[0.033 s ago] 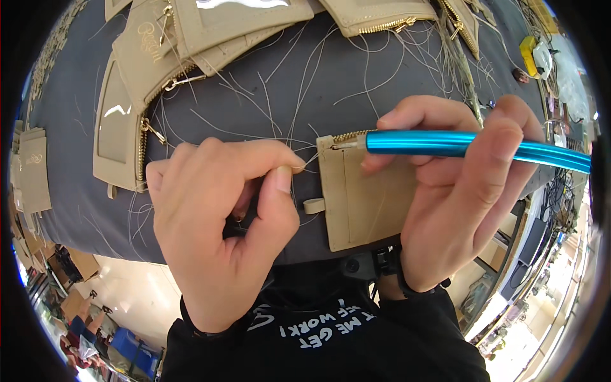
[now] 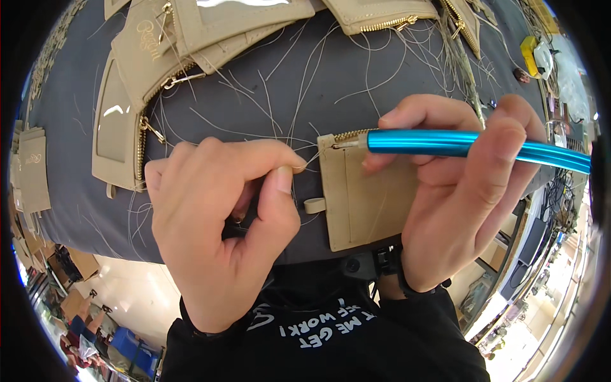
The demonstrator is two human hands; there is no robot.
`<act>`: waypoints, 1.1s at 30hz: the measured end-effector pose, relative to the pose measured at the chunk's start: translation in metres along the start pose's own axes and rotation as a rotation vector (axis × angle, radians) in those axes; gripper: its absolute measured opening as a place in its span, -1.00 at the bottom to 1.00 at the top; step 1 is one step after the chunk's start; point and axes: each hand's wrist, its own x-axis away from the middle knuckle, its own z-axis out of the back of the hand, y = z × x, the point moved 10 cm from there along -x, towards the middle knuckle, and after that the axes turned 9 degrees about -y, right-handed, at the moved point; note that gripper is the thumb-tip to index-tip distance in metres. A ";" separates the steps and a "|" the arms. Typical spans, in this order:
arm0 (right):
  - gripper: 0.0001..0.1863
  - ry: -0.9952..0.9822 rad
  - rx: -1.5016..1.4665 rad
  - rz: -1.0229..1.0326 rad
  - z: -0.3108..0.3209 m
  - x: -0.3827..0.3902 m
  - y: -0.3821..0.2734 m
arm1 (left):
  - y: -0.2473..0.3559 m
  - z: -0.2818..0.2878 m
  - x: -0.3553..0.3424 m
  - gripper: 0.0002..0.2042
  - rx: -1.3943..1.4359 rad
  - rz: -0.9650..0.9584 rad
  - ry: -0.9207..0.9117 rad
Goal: The person uses a blue awl to puncture holes along the zipper edges of beige leather pouches. They repeatedly pick up pouches from a pile, align the tool, and push it through the material to create stitch holes, then place the pouches back on the table.
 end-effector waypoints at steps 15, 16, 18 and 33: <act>-0.60 0.021 -0.063 -0.187 0.010 0.000 0.016 | 0.001 0.002 0.004 -0.93 0.066 0.029 0.024; -0.60 0.020 -0.069 -0.194 0.010 0.000 0.017 | 0.000 0.003 0.004 -0.93 0.073 0.037 0.025; -0.59 0.029 -0.058 -0.206 0.011 0.001 0.017 | 0.002 0.003 0.004 -0.93 0.057 0.020 0.029; -0.59 0.098 -0.036 -0.254 0.014 0.004 0.019 | -0.001 0.007 0.009 -0.88 0.086 0.022 0.048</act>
